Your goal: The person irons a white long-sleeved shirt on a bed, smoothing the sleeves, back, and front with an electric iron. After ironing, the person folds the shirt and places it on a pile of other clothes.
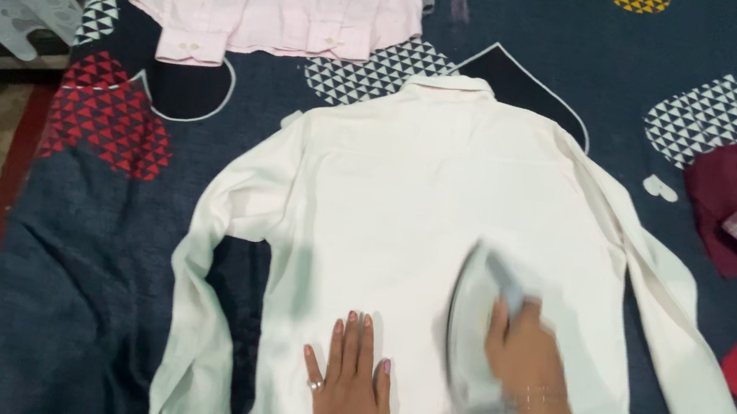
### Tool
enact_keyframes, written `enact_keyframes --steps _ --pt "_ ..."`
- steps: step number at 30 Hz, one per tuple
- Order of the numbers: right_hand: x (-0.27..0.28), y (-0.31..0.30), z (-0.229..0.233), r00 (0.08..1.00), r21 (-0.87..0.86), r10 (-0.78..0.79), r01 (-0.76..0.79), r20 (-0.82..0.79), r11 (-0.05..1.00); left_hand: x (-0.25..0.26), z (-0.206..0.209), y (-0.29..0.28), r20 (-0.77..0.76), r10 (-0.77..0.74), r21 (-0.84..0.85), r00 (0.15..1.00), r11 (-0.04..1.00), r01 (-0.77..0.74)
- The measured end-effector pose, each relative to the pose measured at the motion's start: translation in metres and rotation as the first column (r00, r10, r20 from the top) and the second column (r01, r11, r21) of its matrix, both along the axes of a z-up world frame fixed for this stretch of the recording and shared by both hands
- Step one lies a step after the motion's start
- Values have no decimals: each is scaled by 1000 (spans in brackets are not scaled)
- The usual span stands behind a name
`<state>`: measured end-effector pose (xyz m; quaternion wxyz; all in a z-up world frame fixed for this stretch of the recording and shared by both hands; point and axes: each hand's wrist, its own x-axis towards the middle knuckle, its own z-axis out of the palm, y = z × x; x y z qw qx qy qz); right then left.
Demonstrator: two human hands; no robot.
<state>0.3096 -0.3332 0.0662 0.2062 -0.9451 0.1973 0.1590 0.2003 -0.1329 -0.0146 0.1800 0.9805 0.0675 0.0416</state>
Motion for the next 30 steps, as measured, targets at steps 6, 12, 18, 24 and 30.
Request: enact_keyframes --steps 6,12,18,24,30 --pt "85 43 5 997 183 -4 -11 82 983 -20 13 79 86 77 129 993 988 -88" --pt "-88 113 9 953 88 227 -213 -199 973 -30 16 104 84 87 99 993 990 -95" --pt "-27 147 8 971 110 230 -237 73 965 -28 12 98 52 79 23 996 996 -81" --pt "22 180 12 935 142 326 -344 136 928 -31 11 106 -48 88 -164 995 982 -94" --pt "-104 170 40 910 124 389 -373 -141 919 -32 5 109 -39 78 -224 996 971 -85"
